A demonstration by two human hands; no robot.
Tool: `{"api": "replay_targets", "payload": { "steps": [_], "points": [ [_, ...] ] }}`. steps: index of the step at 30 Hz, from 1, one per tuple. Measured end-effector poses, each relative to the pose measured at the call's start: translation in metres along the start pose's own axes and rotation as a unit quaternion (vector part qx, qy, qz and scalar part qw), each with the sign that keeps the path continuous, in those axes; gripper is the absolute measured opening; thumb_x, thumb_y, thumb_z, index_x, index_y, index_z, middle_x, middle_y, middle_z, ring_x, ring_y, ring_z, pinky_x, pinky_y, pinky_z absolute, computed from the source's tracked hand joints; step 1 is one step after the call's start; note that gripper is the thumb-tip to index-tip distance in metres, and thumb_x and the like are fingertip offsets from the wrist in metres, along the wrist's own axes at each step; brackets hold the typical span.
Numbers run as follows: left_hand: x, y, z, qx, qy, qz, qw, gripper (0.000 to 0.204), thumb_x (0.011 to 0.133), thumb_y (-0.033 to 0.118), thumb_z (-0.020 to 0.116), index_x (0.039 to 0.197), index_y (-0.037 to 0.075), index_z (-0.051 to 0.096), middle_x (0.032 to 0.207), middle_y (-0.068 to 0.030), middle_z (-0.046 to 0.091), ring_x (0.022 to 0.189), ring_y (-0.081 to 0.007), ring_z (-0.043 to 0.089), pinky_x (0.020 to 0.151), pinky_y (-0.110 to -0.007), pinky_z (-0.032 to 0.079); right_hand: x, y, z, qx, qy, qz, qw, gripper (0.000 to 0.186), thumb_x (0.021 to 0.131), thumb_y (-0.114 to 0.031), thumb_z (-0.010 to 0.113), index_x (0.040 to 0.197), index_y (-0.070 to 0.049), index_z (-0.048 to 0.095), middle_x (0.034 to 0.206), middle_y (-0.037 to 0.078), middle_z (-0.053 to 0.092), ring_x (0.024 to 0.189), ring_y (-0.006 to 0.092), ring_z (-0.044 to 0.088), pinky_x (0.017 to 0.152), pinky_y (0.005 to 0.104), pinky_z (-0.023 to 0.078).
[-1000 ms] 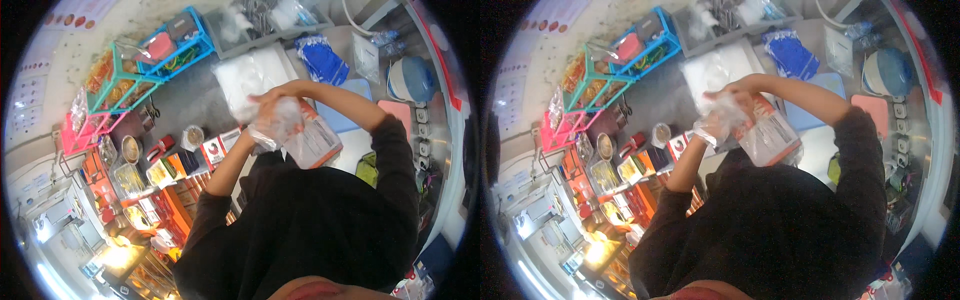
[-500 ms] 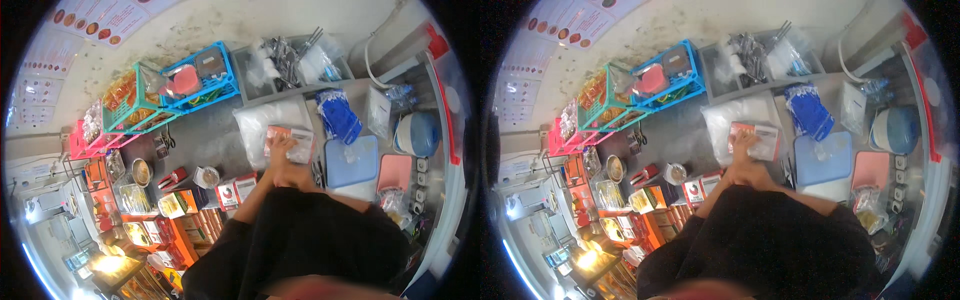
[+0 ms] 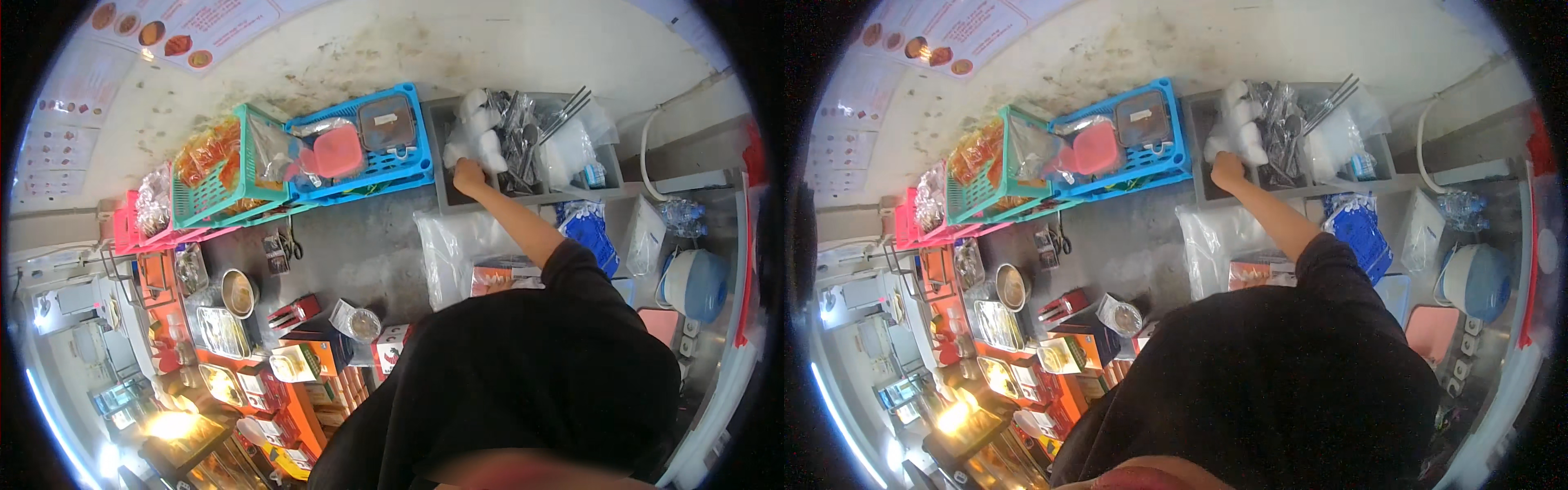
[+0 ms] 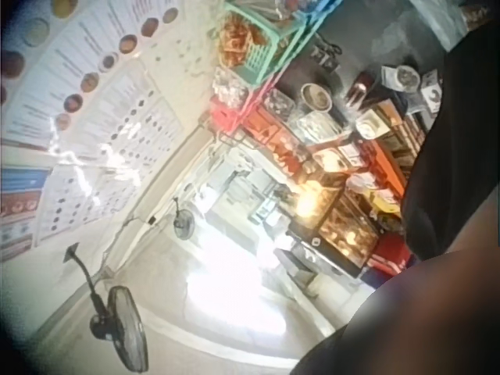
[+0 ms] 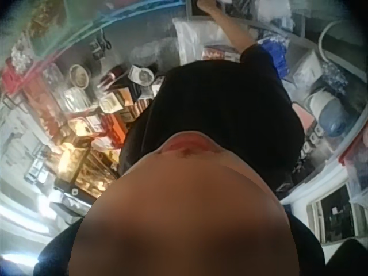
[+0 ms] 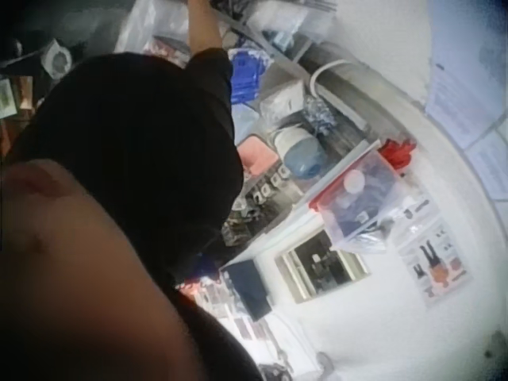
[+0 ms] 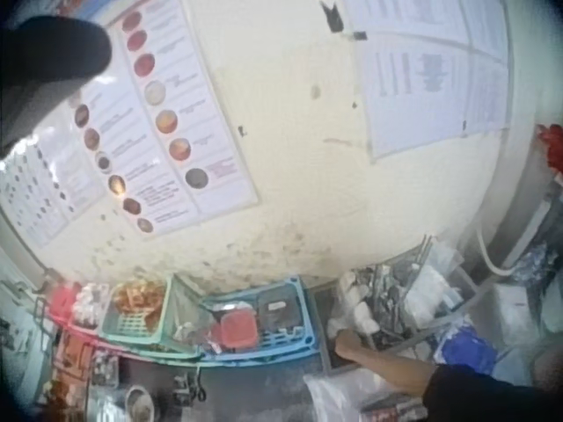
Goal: The person prepares multiple food orders by placing items into boxes and bags, including scooping food from a container, cutting a food item on a board with a knife, and labeling the packages with a pen.
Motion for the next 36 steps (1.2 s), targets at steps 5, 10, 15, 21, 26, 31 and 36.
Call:
{"api": "replay_targets", "payload": {
  "steps": [5,10,15,21,26,31,36],
  "points": [
    [0.003,-0.002,-0.003,-0.025,-0.021,-0.006,0.999,0.023,0.074,0.019,0.066,0.095,0.011,0.067,0.087,-0.0141,0.065,0.083,-0.0317,0.062,0.068,-0.044,0.045,-0.001,0.012,-0.03,0.025,-0.177,0.009,0.984,0.032,0.06,-0.018,0.077,0.075,0.007,0.064,0.071,0.021,0.066,0.061,0.029,0.067,0.056,0.0397,0.055],
    [0.004,0.0,-0.003,-0.053,-0.032,-0.005,0.998,0.023,0.075,0.019,0.065,0.097,0.011,0.068,0.086,-0.0143,0.065,0.081,-0.0322,0.062,0.067,-0.044,0.045,-0.014,0.024,-0.05,0.314,-0.299,0.065,0.899,0.011,0.071,0.003,0.066,0.081,0.008,0.064,0.065,0.014,0.064,0.052,0.0167,0.06,0.045,0.0258,0.048],
    [0.002,0.005,-0.005,-0.08,-0.035,-0.028,0.996,0.024,0.076,0.019,0.065,0.098,0.011,0.068,0.086,-0.0145,0.065,0.079,-0.0328,0.063,0.065,-0.043,0.046,-0.041,0.015,-0.09,0.441,-0.174,-0.023,0.88,0.016,0.075,0.003,0.065,0.09,0.008,0.065,0.072,0.014,0.066,0.058,0.0161,0.062,0.053,0.025,0.051],
    [0.011,0.039,-0.023,-0.063,-0.011,-0.183,0.981,0.018,0.075,0.018,0.063,0.09,0.011,0.069,0.076,-0.0141,0.064,0.069,-0.0344,0.062,0.062,-0.042,0.047,-0.068,0.025,-0.13,0.514,-0.019,-0.059,0.856,0.016,0.079,-0.002,0.066,0.093,0.005,0.068,0.073,0.01,0.068,0.058,0.0133,0.063,0.052,0.0241,0.05],
    [-0.008,-0.04,-0.004,0.086,-0.019,-0.327,0.941,0.031,0.079,0.032,0.068,0.076,0.001,0.066,0.072,-0.0173,0.066,0.063,-0.0303,0.065,0.059,-0.04,0.05,-0.146,0.008,-0.166,0.596,-0.082,-0.076,0.795,0.019,0.081,-0.002,0.065,0.099,0.003,0.063,0.083,0.009,0.066,0.076,0.0143,0.065,0.059,0.0232,0.05],
    [0.017,-0.01,-0.024,-0.37,-0.042,-0.469,0.801,0.036,0.076,0.031,0.074,0.069,-0.003,0.064,0.059,-0.0114,0.062,0.047,-0.0183,0.061,0.035,-0.029,0.045,-0.278,0.06,-0.144,0.532,-0.178,-0.048,0.826,0.009,0.084,-0.005,0.064,0.092,-0.002,0.059,0.088,0.007,0.067,0.081,0.017,0.066,0.064,0.0248,0.051],
    [0.03,0.003,-0.029,-0.338,-0.076,-0.4,0.848,0.029,0.076,0.022,0.074,0.071,-0.005,0.066,0.062,-0.013,0.064,0.049,-0.019,0.063,0.036,-0.031,0.048,-0.315,0.086,-0.114,0.474,-0.055,0.043,0.878,0.005,0.079,-0.004,0.068,0.083,-0.003,0.065,0.082,0.003,0.065,0.083,0.0156,0.065,0.063,0.0274,0.053]
  ]
}}
Point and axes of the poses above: each hand's wrist, its own x-axis towards the middle knuckle, its own z-axis out of the palm, y = z × x, the point moved 4 cm from there along x, towards the middle knuckle
